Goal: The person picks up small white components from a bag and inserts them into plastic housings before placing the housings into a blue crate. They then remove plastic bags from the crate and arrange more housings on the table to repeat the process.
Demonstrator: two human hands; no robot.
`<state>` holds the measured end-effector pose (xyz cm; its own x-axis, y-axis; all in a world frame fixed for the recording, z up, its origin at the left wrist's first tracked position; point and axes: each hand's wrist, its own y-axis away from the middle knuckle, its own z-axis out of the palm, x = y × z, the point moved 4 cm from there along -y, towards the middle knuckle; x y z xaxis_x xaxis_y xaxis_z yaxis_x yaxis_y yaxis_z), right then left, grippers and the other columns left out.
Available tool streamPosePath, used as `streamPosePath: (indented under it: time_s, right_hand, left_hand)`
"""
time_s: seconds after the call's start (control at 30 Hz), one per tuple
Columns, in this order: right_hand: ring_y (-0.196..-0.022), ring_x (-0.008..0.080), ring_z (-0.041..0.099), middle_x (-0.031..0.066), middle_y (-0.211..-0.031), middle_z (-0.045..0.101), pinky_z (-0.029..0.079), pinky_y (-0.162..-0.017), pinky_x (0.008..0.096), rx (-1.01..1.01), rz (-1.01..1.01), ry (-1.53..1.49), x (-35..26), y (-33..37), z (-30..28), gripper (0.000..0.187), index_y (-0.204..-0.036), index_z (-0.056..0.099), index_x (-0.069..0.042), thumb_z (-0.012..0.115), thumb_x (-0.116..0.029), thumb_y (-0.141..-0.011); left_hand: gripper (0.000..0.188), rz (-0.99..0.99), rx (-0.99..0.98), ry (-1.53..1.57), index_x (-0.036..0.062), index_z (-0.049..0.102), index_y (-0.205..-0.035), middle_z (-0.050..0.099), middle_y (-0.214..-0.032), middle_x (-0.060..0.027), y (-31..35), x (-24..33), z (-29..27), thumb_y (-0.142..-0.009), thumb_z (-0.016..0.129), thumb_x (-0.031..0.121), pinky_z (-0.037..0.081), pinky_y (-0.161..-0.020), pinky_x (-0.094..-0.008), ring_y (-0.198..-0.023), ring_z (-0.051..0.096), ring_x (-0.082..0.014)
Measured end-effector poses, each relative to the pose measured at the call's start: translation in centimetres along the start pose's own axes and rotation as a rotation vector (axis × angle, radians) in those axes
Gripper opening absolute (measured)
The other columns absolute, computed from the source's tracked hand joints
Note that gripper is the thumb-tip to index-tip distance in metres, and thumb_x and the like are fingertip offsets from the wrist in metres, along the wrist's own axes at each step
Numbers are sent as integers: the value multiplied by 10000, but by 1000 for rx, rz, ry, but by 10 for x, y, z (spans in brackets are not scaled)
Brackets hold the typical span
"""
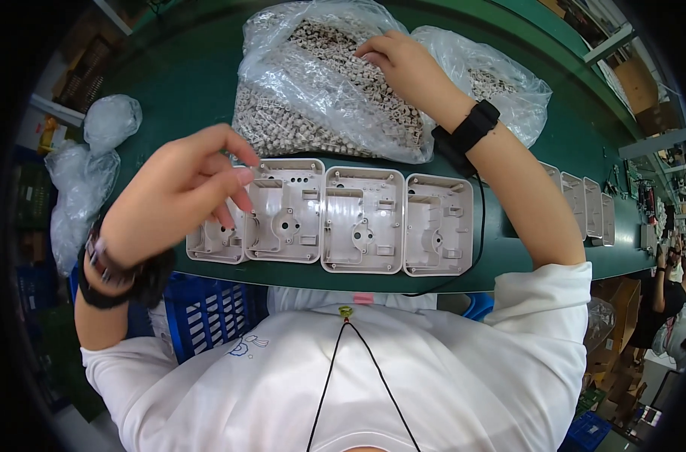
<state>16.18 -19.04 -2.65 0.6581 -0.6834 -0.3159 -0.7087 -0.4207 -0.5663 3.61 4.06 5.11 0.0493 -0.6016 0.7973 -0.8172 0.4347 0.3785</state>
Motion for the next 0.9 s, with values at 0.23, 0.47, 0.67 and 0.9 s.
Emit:
streamPosePath:
  time_s: [0.23,0.47,0.67,0.9]
  right_hand:
    - [-715,300,553,124,-813,588,440,-640,356,-171,268,-52,2,-7,13,171,-920,563,-25,476,-166,-881]
    - [-542,115,462,55,-849,634,383,-494,239,-273,664,-480,7,-8,12,191,-967,554,-45,453,-195,-906]
    - [-492,59,328,22,-910,639,300,-444,197,-329,798,-784,6,-14,4,266,-1052,541,-48,387,-224,-927]
    - [-546,66,318,30,-975,628,309,-503,192,-290,827,-1031,6,-21,0,333,-1118,525,-45,341,-257,-938]
  left_hand:
    - [105,574,-130,762,-13,433,-960,557,-632,-84,30,9,35,-881,455,52,392,-443,-190,-472,517,-107]
    - [130,167,-35,1070,47,474,-932,525,-762,-23,-41,-58,46,-923,419,164,388,-557,-204,-626,472,-75]
    - [148,100,-128,864,63,492,-915,519,-764,-5,-47,-65,54,-932,419,190,390,-587,-200,-649,467,-66]
    - [201,192,-173,674,57,477,-910,492,-727,-1,-46,-57,49,-945,385,232,382,-597,-198,-647,455,-67]
